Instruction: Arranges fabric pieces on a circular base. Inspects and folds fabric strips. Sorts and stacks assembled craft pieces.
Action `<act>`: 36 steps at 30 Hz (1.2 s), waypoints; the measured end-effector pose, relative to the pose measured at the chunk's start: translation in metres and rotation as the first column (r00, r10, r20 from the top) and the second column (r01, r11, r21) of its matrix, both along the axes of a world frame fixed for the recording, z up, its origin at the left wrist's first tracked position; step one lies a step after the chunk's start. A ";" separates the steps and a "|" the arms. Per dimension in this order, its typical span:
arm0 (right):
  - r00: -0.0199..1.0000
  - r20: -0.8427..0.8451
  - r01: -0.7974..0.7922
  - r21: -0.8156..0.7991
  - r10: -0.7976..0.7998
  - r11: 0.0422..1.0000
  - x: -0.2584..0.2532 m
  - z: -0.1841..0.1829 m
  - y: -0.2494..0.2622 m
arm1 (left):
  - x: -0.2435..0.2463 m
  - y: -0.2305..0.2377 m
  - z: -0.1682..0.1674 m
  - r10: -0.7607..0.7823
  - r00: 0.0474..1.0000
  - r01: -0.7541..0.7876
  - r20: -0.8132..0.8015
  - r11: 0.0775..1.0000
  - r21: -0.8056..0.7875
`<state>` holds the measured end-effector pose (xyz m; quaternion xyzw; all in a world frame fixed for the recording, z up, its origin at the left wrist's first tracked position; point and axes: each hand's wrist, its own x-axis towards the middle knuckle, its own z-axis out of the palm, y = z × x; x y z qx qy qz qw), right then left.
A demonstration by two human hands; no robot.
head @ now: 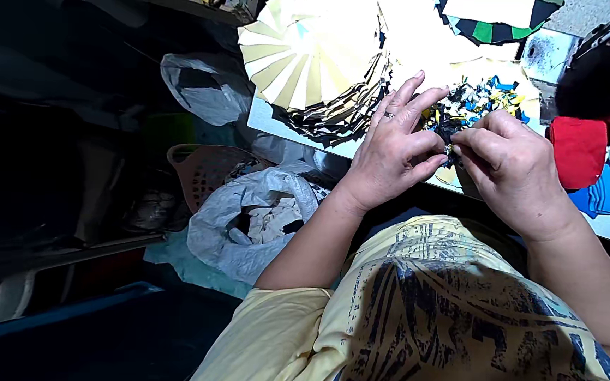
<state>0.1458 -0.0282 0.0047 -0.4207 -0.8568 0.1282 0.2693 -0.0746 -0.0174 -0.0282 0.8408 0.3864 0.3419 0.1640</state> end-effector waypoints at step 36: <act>0.986 0.022 0.168 -0.091 -0.167 0.982 0.042 0.013 -0.012 | 0.000 -0.004 0.001 -0.171 0.985 0.172 -0.015 0.984 0.053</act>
